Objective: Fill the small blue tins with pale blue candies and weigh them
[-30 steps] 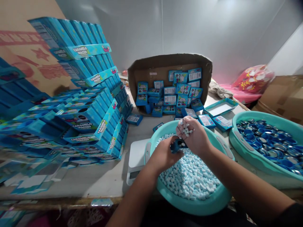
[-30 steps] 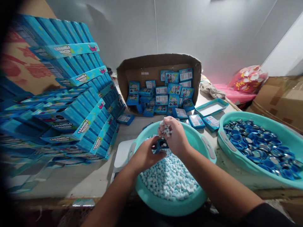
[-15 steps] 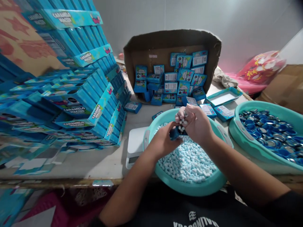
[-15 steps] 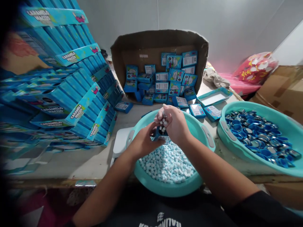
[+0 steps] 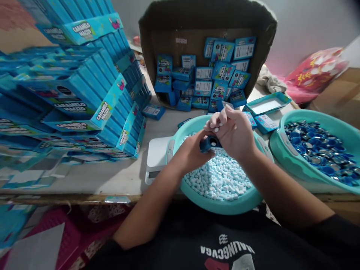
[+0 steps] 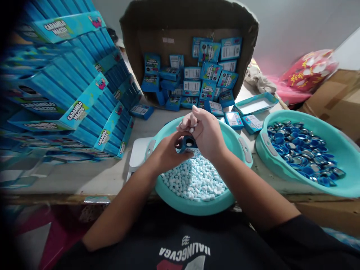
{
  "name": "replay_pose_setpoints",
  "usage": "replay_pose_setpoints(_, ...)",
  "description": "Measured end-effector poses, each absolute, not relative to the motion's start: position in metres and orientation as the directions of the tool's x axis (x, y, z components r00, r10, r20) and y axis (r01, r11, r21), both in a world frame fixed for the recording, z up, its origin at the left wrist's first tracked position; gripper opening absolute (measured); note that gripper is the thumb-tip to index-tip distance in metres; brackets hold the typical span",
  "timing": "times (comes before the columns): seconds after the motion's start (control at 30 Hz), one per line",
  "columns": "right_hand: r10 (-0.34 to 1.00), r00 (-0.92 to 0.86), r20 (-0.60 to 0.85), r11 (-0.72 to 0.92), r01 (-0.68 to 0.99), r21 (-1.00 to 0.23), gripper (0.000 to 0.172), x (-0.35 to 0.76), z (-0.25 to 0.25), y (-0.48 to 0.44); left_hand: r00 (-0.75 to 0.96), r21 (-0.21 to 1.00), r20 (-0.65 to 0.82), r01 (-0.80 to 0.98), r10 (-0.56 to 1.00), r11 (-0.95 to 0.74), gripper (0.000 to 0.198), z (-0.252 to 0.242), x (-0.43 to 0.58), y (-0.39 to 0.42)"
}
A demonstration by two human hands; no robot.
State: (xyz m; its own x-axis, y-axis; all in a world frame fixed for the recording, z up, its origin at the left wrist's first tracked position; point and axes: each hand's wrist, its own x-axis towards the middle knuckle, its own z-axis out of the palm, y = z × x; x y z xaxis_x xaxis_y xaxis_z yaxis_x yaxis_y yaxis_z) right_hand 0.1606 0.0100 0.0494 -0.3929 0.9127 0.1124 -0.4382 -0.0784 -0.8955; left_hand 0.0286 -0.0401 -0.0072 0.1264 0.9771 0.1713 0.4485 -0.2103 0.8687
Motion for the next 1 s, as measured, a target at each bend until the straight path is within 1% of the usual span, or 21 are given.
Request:
replay_pose_setpoints(0.1,0.896,-0.421,0.138,-0.07,-0.443,-0.894,0.042,0.161,0.05,0.01,0.118,0.867,0.162,0.457,0.98,-0.198,0.053,-0.007,0.029,-0.04)
replay_pose_setpoints(0.17,0.891,-0.434,0.131,-0.079,-0.433,-0.898,0.045,0.162,0.05,0.011,0.112,0.866,0.154,0.462,0.982,-0.189,0.052,-0.005,0.028,-0.04)
replay_pose_setpoints(0.37,0.884,-0.461,0.075,-0.11,-0.361,-0.926,0.056,0.165,0.048,0.012,0.095,0.849,0.143,0.499,0.985,-0.171,0.048,-0.001,0.029,-0.042)
replay_pose_setpoints(0.53,0.857,-0.506,0.099,-0.089,-0.333,-0.939,0.068,0.168,0.046,0.013,0.048,0.827,0.12,0.547,0.992,-0.126,0.047,-0.001,0.03,-0.044)
replay_pose_setpoints(0.67,0.814,-0.57,0.116,-0.066,-0.289,-0.955,0.078,0.168,0.045,0.011,0.071,0.841,0.114,0.525,0.991,-0.134,0.041,0.001,0.029,-0.043)
replay_pose_setpoints(0.77,0.799,-0.573,0.184,0.039,-0.255,-0.966,0.079,0.168,0.043,0.01,0.076,0.868,0.075,0.486,0.994,-0.103,0.04,0.0,0.029,-0.041)
replay_pose_setpoints(0.9,0.791,-0.556,0.255,0.199,-0.16,-0.967,0.081,0.171,0.04,0.009,0.061,0.879,0.057,0.471,0.997,-0.079,0.042,-0.005,0.028,-0.037)
replay_pose_setpoints(1.0,0.813,-0.467,0.348,0.35,-0.085,-0.933,0.074,0.174,0.04,0.007,0.027,0.903,0.092,0.419,0.995,-0.095,0.047,-0.009,0.028,-0.037)
